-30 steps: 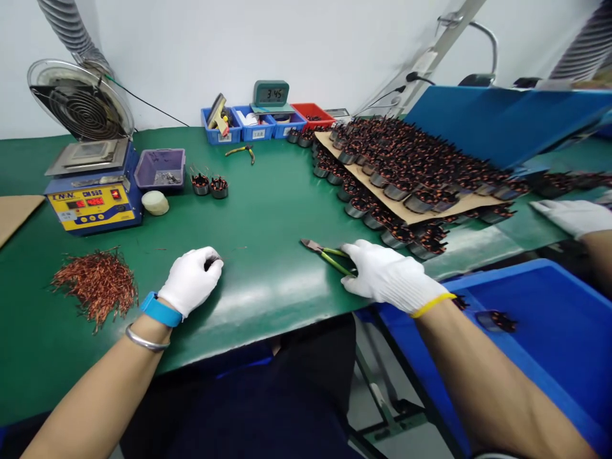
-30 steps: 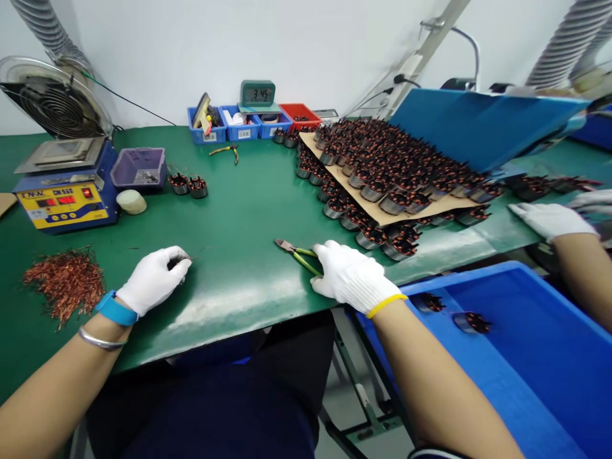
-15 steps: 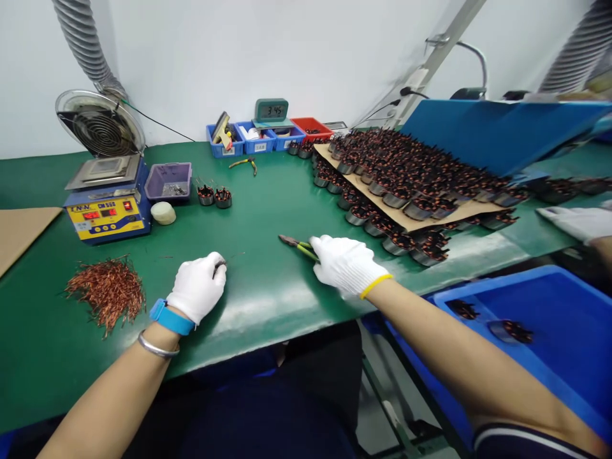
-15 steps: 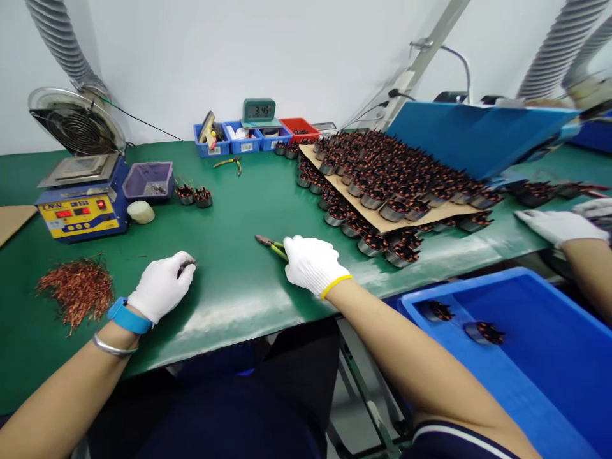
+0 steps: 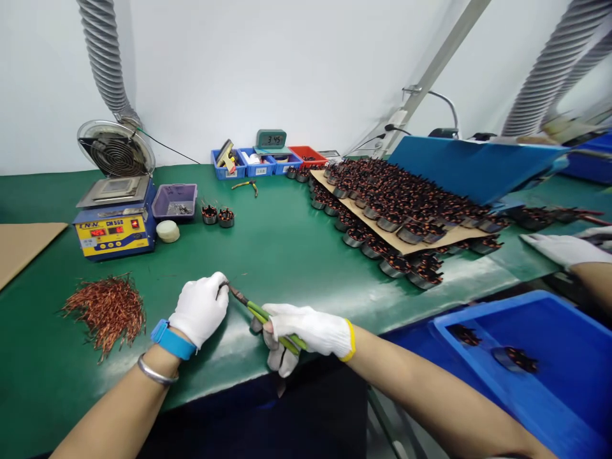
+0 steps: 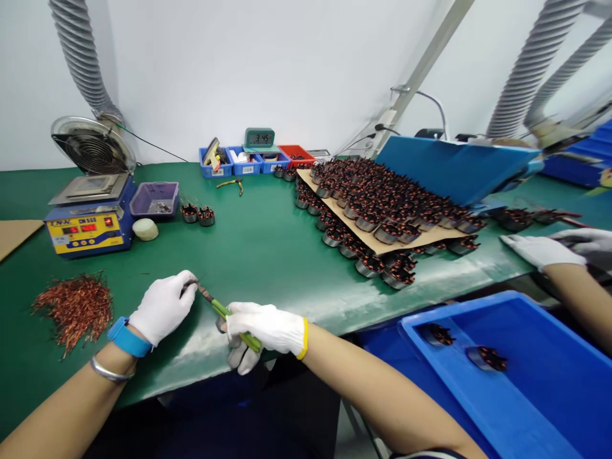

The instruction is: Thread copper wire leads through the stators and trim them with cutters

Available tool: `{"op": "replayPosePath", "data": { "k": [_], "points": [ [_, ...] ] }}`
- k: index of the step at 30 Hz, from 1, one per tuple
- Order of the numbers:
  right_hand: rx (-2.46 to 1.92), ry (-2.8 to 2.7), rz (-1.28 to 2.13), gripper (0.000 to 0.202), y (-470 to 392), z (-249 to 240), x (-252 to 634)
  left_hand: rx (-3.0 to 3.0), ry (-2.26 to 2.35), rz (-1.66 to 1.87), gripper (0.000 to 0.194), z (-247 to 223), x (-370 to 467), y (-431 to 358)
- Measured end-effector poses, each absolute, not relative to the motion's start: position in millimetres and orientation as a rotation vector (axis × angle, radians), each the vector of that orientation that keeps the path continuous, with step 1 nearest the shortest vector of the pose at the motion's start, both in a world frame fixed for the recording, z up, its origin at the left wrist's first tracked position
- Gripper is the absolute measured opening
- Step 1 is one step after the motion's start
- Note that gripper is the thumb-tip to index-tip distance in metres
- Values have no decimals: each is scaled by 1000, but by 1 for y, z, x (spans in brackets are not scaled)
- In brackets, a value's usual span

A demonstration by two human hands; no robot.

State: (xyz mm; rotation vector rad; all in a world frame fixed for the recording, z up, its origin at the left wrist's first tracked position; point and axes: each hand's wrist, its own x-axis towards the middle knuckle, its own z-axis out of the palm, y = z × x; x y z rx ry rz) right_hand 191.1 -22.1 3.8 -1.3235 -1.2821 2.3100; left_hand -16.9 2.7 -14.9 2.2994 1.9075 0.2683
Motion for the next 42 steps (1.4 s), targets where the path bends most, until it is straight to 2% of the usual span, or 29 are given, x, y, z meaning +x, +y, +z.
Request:
{"op": "replayPosePath", "data": {
  "k": [5, 17, 18, 21, 23, 27, 30, 33, 35, 38, 42],
  "points": [
    [-1318, -1275, 2273, 38, -21, 0, 191, 2293, 1900, 290, 23, -15, -18, 2],
    [-1501, -1450, 2049, 23, -22, 1, 179, 2202, 1903, 316, 22, -13, -21, 0],
    [-1506, -1458, 2045, 23, -21, 1, 179, 2186, 1900, 335, 25, -10, -24, -1],
    [-1505, -1423, 2089, 23, -20, 2, 180, 2164, 1818, 408, 50, 0, -36, -5],
    [-1470, -1373, 2133, 24, -18, 2, 181, 2136, 1764, 374, 55, 7, -41, -6],
    [-1305, -1229, 2215, 33, -17, -3, 188, 1999, 2059, 175, 58, 19, -45, -5],
    [-1162, -1092, 2290, 43, -16, -11, 195, 2073, 2310, 462, 52, 21, -48, -3],
    [-1060, -976, 2330, 49, -17, -21, 203, 2263, 2017, 723, 47, 16, -48, -4],
    [-1007, -943, 2326, 50, -18, -26, 208, 2298, 1821, 606, 52, 10, -44, -6],
    [-941, -938, 2266, 49, -24, -32, 215, 2287, 1762, 429, 53, 1, -34, -8],
    [-853, -935, 2217, 50, -38, -34, 225, 2267, 1734, 428, 54, 2, -28, -11]
  ]
}}
